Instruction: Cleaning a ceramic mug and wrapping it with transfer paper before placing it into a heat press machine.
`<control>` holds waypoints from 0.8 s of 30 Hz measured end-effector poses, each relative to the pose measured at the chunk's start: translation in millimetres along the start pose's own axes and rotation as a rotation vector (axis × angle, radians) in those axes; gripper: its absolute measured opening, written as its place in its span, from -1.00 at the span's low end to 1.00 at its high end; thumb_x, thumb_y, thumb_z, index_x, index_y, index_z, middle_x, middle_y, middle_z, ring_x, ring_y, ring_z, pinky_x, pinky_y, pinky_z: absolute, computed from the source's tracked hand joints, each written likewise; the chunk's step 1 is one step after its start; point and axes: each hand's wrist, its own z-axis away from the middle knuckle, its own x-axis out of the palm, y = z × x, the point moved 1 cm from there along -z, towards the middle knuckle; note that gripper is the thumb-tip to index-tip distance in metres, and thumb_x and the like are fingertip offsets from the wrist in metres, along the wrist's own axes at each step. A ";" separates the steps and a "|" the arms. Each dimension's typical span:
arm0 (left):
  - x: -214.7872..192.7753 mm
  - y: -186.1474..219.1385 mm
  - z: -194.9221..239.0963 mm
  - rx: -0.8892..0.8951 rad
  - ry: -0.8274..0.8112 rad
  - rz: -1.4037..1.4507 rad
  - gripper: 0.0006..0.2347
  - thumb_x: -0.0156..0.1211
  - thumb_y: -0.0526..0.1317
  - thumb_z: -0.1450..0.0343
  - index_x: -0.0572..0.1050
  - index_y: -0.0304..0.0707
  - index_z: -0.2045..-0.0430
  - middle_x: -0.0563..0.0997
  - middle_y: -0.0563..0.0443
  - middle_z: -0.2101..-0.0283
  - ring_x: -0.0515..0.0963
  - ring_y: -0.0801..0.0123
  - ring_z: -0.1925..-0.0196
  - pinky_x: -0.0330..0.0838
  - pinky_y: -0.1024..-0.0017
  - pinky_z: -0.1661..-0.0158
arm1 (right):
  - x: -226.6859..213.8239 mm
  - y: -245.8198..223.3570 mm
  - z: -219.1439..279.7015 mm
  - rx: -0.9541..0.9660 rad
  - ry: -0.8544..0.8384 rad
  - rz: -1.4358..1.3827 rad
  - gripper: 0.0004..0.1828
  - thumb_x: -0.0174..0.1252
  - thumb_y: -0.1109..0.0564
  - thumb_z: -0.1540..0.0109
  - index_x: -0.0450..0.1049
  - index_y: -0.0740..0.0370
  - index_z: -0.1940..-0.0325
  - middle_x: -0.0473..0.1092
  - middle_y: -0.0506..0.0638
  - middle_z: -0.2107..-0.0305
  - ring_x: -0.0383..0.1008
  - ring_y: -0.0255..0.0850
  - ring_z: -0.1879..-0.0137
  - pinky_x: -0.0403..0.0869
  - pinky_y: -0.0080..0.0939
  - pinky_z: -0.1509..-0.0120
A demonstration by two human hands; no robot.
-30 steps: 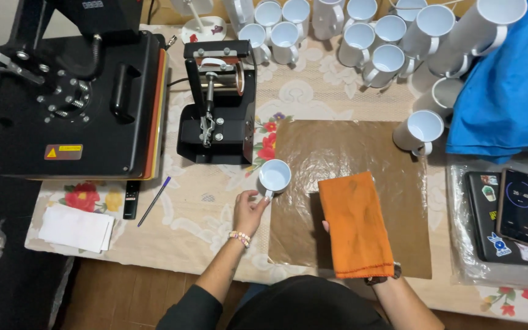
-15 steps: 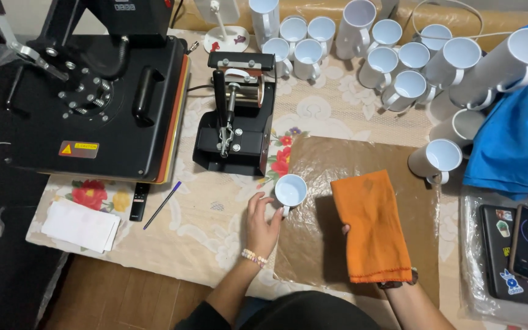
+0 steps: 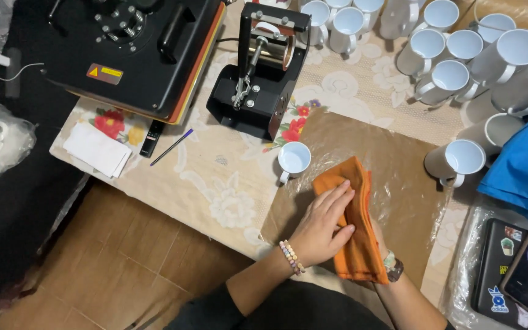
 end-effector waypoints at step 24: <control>-175.2 -149.7 -142.4 0.204 0.234 0.151 -0.71 0.35 -0.29 -0.34 0.54 -0.21 0.05 0.52 -0.14 -0.09 0.46 -0.06 -0.19 0.26 0.06 -0.25 | 208.2 3.7 -92.5 -0.277 0.352 -0.116 -0.44 -0.05 -0.22 -0.33 0.49 0.26 -0.13 0.52 0.15 0.14 0.53 -0.03 0.13 0.51 0.01 -0.09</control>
